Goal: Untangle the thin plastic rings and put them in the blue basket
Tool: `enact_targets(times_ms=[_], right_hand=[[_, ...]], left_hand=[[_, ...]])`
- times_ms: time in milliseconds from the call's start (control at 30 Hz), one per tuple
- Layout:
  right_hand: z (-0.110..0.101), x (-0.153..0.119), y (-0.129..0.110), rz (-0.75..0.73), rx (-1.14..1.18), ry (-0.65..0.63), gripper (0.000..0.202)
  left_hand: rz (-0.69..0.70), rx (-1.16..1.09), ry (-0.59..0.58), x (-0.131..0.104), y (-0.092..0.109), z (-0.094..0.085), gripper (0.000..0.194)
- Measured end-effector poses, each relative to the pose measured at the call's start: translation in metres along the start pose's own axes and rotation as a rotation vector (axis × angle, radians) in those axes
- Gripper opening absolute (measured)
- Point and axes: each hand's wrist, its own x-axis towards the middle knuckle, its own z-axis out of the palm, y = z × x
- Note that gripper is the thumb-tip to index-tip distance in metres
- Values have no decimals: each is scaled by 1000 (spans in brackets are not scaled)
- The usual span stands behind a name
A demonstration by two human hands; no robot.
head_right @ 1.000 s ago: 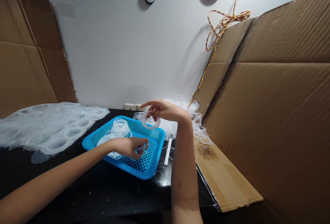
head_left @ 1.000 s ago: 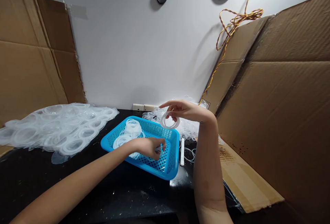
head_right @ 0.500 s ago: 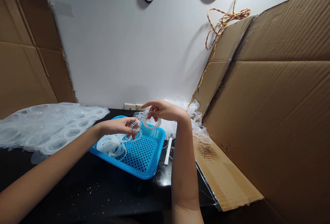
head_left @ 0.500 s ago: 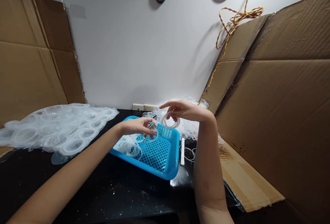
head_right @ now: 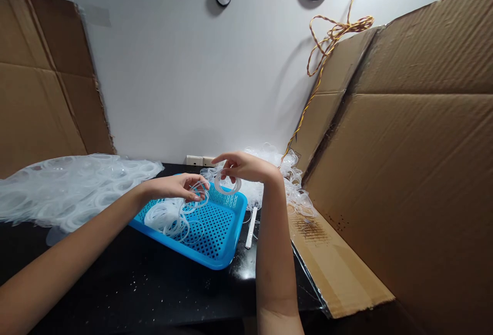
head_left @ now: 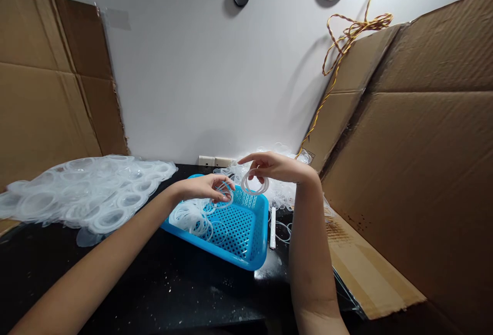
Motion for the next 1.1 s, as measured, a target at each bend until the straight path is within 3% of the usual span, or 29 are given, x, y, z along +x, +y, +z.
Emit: enact_targets(times_ms=[133, 300, 467, 600, 667, 733, 833, 967, 1100], right_hand=[[1, 0, -2, 2, 6, -3, 38], [1, 1, -2, -5, 3, -1, 38], [1, 1, -2, 5, -7, -6, 37], [2, 2, -2, -12, -12, -7, 37], [2, 2, -3, -15, -15, 0, 37], [2, 1, -3, -12, -8, 2, 37], [1, 0, -4, -9, 26, -8, 39], [1, -2, -4, -16, 34, 6, 37], [0, -2, -2, -17, 25, 6, 38]], left_hand=[[-48, 239, 19, -2, 1, 6, 47], [-88, 533, 189, -1, -1, 15, 49], [-136, 585, 239, -4, 1, 15, 41], [-166, 436, 57, -6, 6, 14, 43], [-112, 272, -48, -4, 8, 14, 49], [-10, -89, -112, -1, 8, 15, 58], [111, -595, -90, 2, 9, 15, 63], [171, -652, -16, 0, 13, 15, 48], [188, -568, -57, -6, 15, 11, 31]])
